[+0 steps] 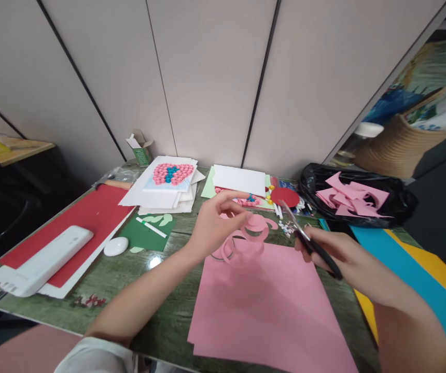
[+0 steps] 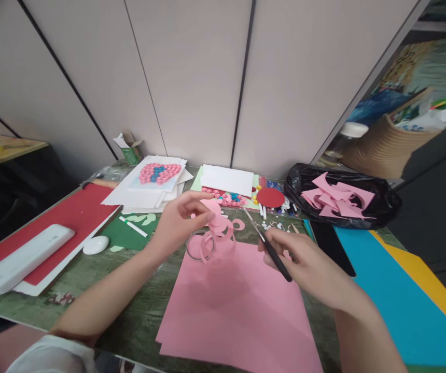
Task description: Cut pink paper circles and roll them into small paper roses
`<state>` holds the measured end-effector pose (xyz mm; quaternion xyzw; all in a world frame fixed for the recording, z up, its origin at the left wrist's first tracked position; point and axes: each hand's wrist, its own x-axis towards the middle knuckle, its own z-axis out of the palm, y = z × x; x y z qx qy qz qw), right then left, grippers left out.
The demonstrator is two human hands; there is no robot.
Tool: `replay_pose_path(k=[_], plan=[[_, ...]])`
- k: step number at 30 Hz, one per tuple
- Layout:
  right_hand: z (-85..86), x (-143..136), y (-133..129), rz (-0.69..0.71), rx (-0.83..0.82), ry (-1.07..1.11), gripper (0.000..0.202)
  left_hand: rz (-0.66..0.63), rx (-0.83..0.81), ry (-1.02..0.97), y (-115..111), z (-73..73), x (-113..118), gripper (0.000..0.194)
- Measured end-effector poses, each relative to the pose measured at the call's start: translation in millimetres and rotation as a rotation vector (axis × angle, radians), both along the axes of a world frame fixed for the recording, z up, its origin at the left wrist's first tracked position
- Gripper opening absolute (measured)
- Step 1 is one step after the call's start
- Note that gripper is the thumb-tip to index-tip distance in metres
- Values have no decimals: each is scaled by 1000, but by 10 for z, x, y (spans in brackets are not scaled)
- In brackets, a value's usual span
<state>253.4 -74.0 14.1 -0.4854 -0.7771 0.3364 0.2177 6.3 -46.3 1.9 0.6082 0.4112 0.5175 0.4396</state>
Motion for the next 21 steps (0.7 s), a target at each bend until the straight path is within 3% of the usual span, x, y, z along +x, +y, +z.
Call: replay_pose_path(k=[5, 8, 15, 18, 21], plan=[[-145, -234, -9, -117, -81, 224, 24, -6, -18, -8, -83, -82, 127, 26], [-193, -333, -34, -233, -27, 369, 24, -23, -25, -1, -115, -130, 181, 26], [-147, -103, 96, -413, 106, 281, 20, -22, -28, -2, -88, -146, 159, 26], [-351, 110, 242, -395, 161, 145, 27, -43, -70, -32, -54, -151, 155, 26], [-711, 276, 325, -356, 138, -141, 23, -116, -177, -119, -10, -175, 164, 29]])
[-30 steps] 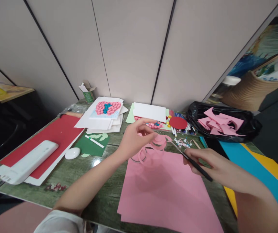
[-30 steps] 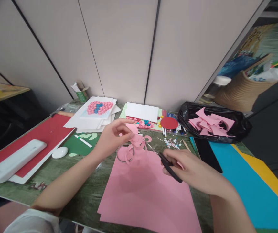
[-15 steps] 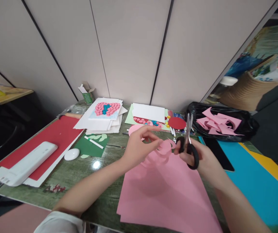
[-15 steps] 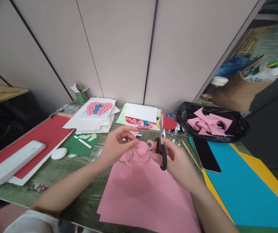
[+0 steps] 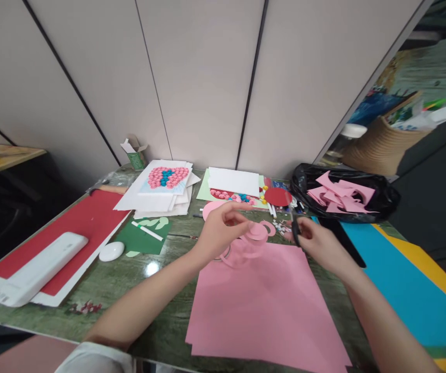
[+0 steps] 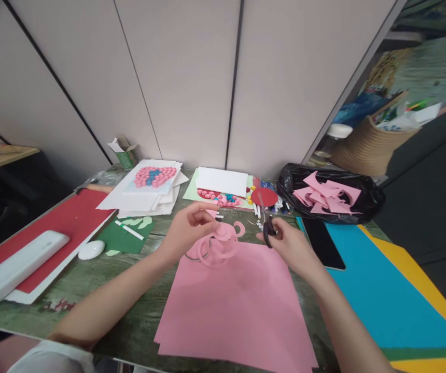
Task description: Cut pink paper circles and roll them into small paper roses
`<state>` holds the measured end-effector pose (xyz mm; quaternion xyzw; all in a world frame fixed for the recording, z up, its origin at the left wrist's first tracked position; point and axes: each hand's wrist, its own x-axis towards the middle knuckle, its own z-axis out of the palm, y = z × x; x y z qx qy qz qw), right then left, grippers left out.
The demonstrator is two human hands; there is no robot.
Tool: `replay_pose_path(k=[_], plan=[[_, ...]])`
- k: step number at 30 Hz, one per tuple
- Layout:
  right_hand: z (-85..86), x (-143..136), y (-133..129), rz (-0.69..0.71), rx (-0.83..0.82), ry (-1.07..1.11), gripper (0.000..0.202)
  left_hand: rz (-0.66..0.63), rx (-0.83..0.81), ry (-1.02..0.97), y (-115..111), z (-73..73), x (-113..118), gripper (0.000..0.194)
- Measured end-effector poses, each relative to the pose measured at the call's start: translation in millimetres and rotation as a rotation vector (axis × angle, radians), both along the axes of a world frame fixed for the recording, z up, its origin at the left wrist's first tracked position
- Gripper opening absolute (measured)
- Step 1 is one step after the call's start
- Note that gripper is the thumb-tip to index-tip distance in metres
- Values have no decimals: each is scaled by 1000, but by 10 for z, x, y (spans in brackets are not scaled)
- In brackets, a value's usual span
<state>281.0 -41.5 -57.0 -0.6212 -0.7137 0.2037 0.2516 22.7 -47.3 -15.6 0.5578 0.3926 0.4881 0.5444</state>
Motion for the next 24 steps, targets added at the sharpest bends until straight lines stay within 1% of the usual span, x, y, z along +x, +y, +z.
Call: replay_pose_path(k=[1, 3, 4, 6, 7, 8, 9, 12, 14, 16, 18, 19, 20, 22, 24], plan=[[-125, 37, 3, -7, -49, -95, 21, -22, -39, -32, 15, -15, 6, 30], [-341, 85, -19, -48, -83, -146, 18, -52, -92, -80, 38, -60, 28, 30], [-422, 101, -40, -65, -89, -158, 18, -66, -121, -113, 45, -92, 45, 30], [-524, 122, -85, -100, -96, -176, 19, -95, -219, -221, 43, -175, 89, 32], [-547, 129, -105, -107, -98, -179, 21, -109, -305, -295, 33, -225, 115, 33], [-553, 134, -124, -106, -101, -180, 23, -128, -406, -386, 18, -277, 141, 36], [-547, 136, -140, -96, -106, -179, 22, -130, -443, -419, -3, -330, 166, 35], [-471, 115, -188, -38, -111, -167, 11, -131, -491, -478, -85, -471, 214, 37], [-388, 77, -236, -6, -88, -148, 8, -108, -500, -508, -141, -541, 217, 39], [-295, 23, -307, 30, -51, -111, 20, -79, -503, -526, -189, -595, 201, 39], [-216, -46, -392, 117, -31, -58, 42, -55, -510, -538, -227, -642, 179, 39], [-191, -83, -434, 211, 25, 33, 48, -48, -517, -541, -242, -665, 170, 39], [-177, -121, -472, 261, 94, 96, 43, -47, -526, -542, -254, -687, 163, 39], [-186, -195, -533, 301, 244, 125, 26, -53, -543, -538, -272, -726, 157, 39], [-225, -259, -574, 304, 411, 112, 18, -55, -553, -528, -283, -755, 159, 38]])
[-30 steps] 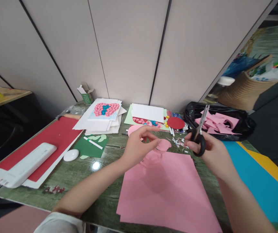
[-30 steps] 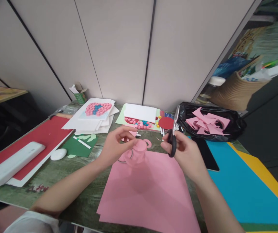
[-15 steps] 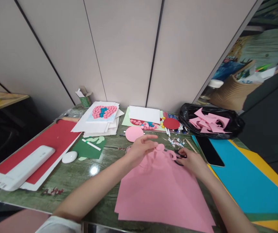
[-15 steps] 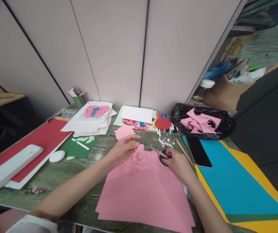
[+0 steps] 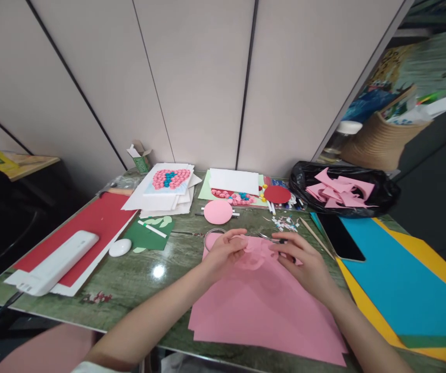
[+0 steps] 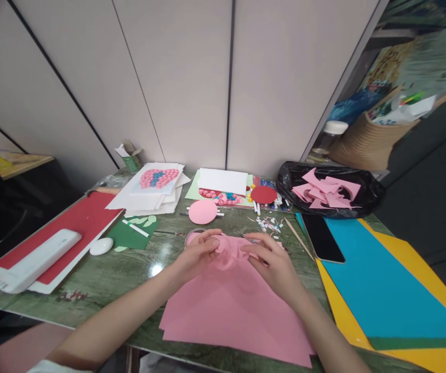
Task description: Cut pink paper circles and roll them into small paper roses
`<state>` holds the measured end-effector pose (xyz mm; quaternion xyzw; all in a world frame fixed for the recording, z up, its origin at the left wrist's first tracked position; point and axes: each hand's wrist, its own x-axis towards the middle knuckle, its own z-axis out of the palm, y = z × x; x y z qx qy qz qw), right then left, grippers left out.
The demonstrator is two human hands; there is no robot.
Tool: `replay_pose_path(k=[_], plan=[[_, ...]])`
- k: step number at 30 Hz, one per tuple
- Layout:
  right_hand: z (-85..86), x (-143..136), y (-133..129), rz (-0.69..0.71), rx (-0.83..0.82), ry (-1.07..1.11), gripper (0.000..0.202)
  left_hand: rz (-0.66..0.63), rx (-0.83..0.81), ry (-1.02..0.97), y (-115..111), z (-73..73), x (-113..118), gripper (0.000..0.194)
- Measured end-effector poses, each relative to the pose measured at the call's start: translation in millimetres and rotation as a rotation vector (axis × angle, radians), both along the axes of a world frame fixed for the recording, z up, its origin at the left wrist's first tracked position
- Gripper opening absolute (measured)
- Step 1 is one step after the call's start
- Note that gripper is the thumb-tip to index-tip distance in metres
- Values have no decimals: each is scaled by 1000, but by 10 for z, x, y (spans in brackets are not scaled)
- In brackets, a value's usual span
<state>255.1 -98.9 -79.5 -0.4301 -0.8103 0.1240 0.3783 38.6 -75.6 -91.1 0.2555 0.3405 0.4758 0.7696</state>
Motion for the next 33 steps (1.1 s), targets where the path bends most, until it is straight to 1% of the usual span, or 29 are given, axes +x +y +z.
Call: replay_pose_path(k=[3, 5, 6, 11, 14, 16, 18, 23, 28, 31, 33], plan=[[-59, -65, -43, -6, 250, -1, 20, 20, 9, 25, -7, -20, 7, 35], [-85, -92, -69, 21, 362, -53, 23, 40, 31, 45, -8, -28, 11, 34], [-97, -102, -80, 35, 387, -83, 24, 49, 45, 56, -9, -35, 13, 34], [-184, -136, -110, 27, 343, -118, 18, 70, 111, 117, -15, -103, 34, 35], [-226, -140, -97, 23, 390, -111, 22, 57, 144, 164, -27, -151, 52, 34], [-224, -146, -88, -17, 401, -69, 25, 51, 171, 203, -39, -170, 65, 33], [-201, -161, -88, -64, 349, -24, 23, 55, 207, 249, -51, -175, 79, 32], [-121, -220, -119, -101, 86, -6, 14, 33, 311, 380, -62, -156, 100, 23], [-68, -242, -101, -155, -197, 34, 21, -41, 436, 482, -106, -105, 65, 11], [-80, -233, -60, -132, -356, 77, 21, -100, 498, 507, -155, -87, 67, 13], [-109, -218, -33, -134, -411, 116, 19, -71, 489, 527, -169, -98, 86, 16]])
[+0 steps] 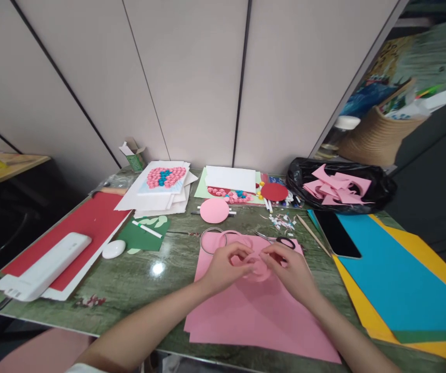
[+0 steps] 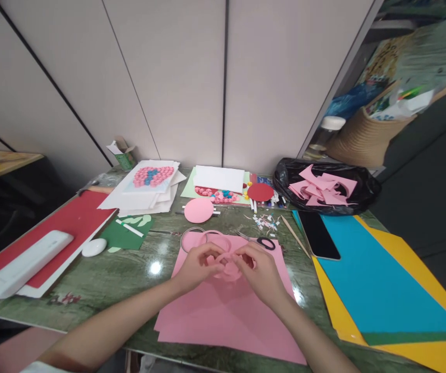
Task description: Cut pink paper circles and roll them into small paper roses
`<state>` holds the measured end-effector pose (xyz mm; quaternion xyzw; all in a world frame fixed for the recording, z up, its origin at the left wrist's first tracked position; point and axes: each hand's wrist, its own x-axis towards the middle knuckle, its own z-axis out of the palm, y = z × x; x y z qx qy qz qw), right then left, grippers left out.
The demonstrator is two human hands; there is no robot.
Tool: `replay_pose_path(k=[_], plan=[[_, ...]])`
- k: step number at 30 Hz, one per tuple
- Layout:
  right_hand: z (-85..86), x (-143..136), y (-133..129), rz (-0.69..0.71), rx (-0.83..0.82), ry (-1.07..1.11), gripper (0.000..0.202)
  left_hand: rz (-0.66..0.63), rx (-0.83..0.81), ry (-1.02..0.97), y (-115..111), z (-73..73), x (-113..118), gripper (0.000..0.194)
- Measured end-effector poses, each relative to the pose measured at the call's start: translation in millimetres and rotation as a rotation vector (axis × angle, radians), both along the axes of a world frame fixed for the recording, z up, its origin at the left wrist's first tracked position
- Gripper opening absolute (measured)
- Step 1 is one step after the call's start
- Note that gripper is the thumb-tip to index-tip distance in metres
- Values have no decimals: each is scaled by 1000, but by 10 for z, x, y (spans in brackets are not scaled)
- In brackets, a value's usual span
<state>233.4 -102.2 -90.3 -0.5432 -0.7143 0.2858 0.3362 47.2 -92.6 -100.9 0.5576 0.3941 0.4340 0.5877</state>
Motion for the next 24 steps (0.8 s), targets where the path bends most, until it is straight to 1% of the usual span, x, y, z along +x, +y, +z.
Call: replay_pose_path(k=[2, 4, 6, 8, 10, 13, 18, 20, 24], plan=[[-28, 19, 21, -34, -12, 30, 19, 75, -34, -7, 8, -24, 21, 20], [-40, 30, 36, -60, -55, 87, 27, 130, -58, -25, 32, -44, 33, 22], [-33, 23, 45, -35, -164, 174, 37, 161, -70, -49, 56, -53, 34, 23], [-18, -7, 46, 13, -276, 267, 42, 179, -89, -76, 70, -54, 30, 26], [-8, -45, 42, 40, -315, 349, 41, 183, -116, -101, 74, -59, 25, 29], [-13, -70, 38, 44, -300, 426, 39, 169, -176, -132, 75, -94, 22, 32], [-14, -20, 48, 103, -269, 379, 35, 131, -299, -220, 95, -154, 20, 38], [1, -5, 57, 130, -266, 383, 33, 104, -348, -252, 99, -141, 17, 39], [8, -5, 79, 113, -312, 467, 34, 93, -382, -275, 106, -90, 11, 35]])
